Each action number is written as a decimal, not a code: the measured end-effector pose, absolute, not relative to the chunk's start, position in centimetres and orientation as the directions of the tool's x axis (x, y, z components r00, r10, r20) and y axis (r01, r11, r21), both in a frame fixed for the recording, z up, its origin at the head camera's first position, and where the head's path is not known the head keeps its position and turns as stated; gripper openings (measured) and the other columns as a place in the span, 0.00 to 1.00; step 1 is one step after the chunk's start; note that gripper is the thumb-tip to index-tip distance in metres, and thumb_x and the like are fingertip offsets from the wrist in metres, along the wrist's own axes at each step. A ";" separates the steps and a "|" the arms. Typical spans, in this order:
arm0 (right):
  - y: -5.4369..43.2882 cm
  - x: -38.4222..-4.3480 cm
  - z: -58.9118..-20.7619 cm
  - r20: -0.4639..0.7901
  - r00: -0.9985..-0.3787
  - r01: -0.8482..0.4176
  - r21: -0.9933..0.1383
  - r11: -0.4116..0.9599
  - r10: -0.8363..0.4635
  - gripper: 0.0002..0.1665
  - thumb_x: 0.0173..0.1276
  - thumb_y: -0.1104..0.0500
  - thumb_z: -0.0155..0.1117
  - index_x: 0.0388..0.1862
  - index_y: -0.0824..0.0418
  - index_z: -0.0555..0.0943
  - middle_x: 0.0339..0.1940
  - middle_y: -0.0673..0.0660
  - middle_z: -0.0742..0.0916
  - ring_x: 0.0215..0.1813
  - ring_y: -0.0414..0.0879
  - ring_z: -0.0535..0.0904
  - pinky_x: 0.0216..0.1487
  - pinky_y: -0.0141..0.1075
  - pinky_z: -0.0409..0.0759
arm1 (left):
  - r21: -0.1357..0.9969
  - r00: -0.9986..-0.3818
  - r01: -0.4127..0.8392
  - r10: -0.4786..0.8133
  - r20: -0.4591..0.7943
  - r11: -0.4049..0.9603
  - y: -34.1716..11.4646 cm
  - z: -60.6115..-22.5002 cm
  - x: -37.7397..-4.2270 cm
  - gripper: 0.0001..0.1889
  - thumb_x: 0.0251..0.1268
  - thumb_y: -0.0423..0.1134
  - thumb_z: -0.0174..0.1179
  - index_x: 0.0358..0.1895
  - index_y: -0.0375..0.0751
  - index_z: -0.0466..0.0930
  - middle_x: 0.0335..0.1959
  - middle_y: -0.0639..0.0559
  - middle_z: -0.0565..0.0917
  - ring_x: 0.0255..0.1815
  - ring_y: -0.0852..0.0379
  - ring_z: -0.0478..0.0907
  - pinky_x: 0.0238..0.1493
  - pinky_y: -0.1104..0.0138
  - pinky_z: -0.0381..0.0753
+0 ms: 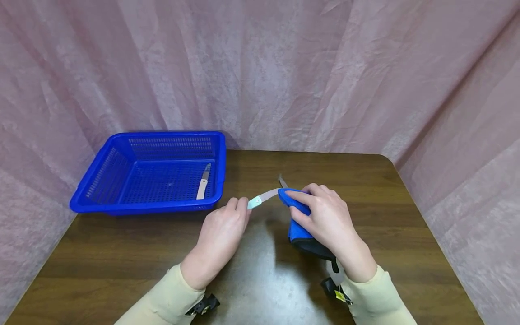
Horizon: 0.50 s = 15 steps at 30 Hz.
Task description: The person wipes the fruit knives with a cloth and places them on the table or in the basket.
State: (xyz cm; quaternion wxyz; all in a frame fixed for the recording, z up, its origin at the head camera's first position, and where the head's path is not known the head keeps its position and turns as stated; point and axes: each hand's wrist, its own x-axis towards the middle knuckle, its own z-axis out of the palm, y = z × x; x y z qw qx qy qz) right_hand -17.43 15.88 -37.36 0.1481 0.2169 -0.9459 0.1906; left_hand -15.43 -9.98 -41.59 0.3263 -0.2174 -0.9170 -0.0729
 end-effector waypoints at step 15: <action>13.5 -16.9 -36.7 0.402 -0.815 -0.539 -0.258 0.802 -0.418 0.23 0.70 0.54 0.76 0.63 0.44 0.92 0.49 0.53 0.90 0.51 0.53 0.84 0.54 0.52 0.83 | 0.019 -0.736 0.463 0.372 0.565 0.886 -10.2 -40.9 -14.9 0.15 0.73 0.38 0.76 0.43 0.32 0.78 0.25 0.47 0.74 0.16 0.53 0.76 0.15 0.62 0.74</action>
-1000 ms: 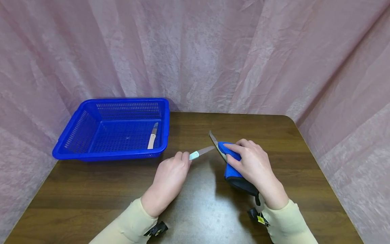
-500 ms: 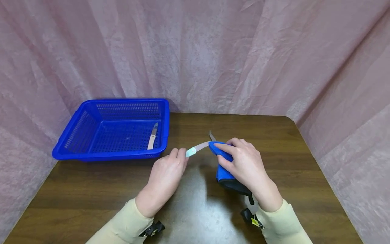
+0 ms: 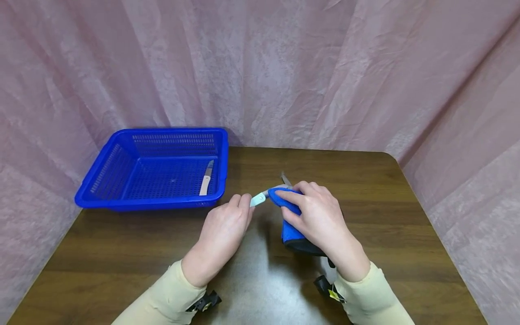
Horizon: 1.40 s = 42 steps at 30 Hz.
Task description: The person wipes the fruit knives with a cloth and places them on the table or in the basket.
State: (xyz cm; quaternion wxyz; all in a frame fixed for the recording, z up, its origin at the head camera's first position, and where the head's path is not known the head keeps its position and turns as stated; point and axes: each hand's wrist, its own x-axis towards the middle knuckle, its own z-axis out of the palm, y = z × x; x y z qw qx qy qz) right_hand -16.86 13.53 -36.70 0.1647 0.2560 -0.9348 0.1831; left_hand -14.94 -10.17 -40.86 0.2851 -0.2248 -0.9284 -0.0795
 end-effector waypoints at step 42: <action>13.5 -17.5 -36.4 0.427 -0.796 -0.549 -0.214 0.808 -0.428 0.22 0.68 0.56 0.78 0.62 0.48 0.93 0.48 0.56 0.90 0.48 0.55 0.85 0.54 0.53 0.83 | 0.013 -0.701 0.485 0.379 0.604 0.875 -10.4 -39.7 -14.4 0.15 0.72 0.37 0.76 0.44 0.32 0.78 0.25 0.47 0.73 0.16 0.51 0.76 0.14 0.61 0.73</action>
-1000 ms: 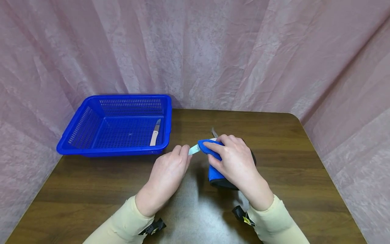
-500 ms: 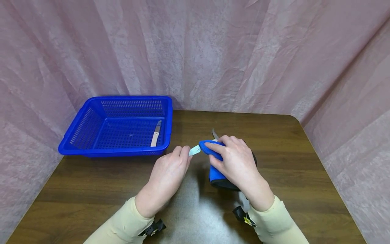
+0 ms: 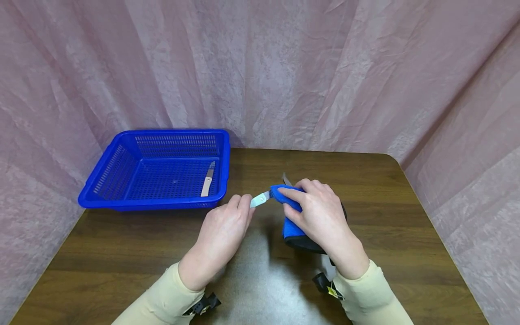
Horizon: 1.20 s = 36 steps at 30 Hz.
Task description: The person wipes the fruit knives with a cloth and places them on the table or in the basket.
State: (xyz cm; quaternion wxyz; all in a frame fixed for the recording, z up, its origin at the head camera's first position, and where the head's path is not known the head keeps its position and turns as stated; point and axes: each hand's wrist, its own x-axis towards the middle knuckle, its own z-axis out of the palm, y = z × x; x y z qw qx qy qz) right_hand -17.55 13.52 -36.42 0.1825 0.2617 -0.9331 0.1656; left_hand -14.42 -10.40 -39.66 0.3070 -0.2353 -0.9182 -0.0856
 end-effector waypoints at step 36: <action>15.9 -18.4 -35.7 0.363 -0.874 -0.425 -0.244 0.872 -0.325 0.22 0.73 0.55 0.72 0.65 0.49 0.92 0.50 0.59 0.90 0.50 0.58 0.84 0.54 0.56 0.81 | 0.019 -0.688 0.477 0.360 0.630 0.879 -11.0 -39.3 -14.5 0.13 0.74 0.36 0.74 0.43 0.33 0.78 0.25 0.46 0.75 0.17 0.49 0.78 0.15 0.57 0.76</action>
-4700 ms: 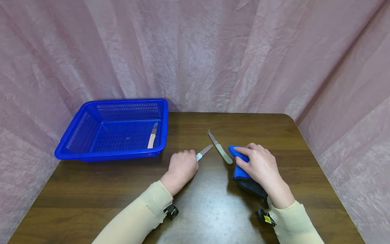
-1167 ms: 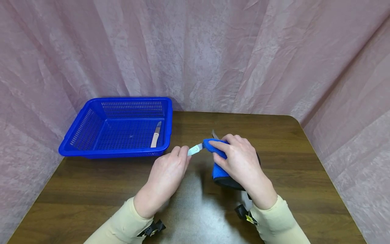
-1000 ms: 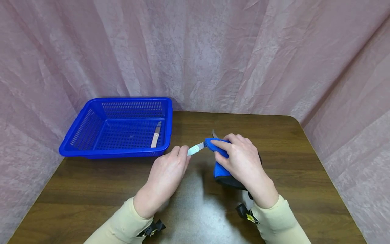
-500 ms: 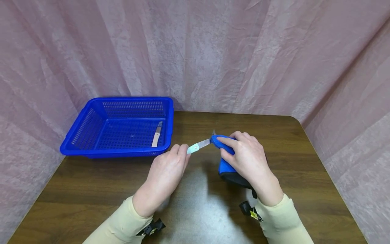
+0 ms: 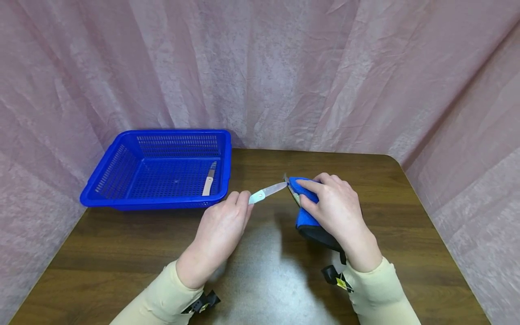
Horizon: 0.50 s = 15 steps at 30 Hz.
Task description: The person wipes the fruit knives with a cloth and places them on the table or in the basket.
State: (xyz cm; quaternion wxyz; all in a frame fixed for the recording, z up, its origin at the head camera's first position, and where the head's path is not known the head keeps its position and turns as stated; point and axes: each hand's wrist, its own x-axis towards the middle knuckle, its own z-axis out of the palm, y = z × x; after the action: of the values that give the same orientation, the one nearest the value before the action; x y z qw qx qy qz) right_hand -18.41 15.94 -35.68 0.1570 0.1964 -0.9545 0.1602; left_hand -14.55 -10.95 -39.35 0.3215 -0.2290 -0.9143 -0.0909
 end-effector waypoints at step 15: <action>14.9 -17.4 -35.2 0.435 -0.832 -0.475 -0.234 0.848 -0.345 0.22 0.72 0.54 0.74 0.64 0.47 0.92 0.51 0.58 0.90 0.51 0.58 0.85 0.54 0.55 0.81 | 0.017 -0.684 0.482 0.365 0.632 0.876 -11.0 -39.1 -14.4 0.14 0.73 0.35 0.75 0.43 0.32 0.78 0.25 0.47 0.74 0.16 0.50 0.76 0.14 0.58 0.74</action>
State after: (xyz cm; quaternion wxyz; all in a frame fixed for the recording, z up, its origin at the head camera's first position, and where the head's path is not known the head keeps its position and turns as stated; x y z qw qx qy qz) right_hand -17.43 14.92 -35.20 0.1917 0.2176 -0.9421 0.1686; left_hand -14.35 -10.98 -39.07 0.3229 -0.2319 -0.9130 -0.0912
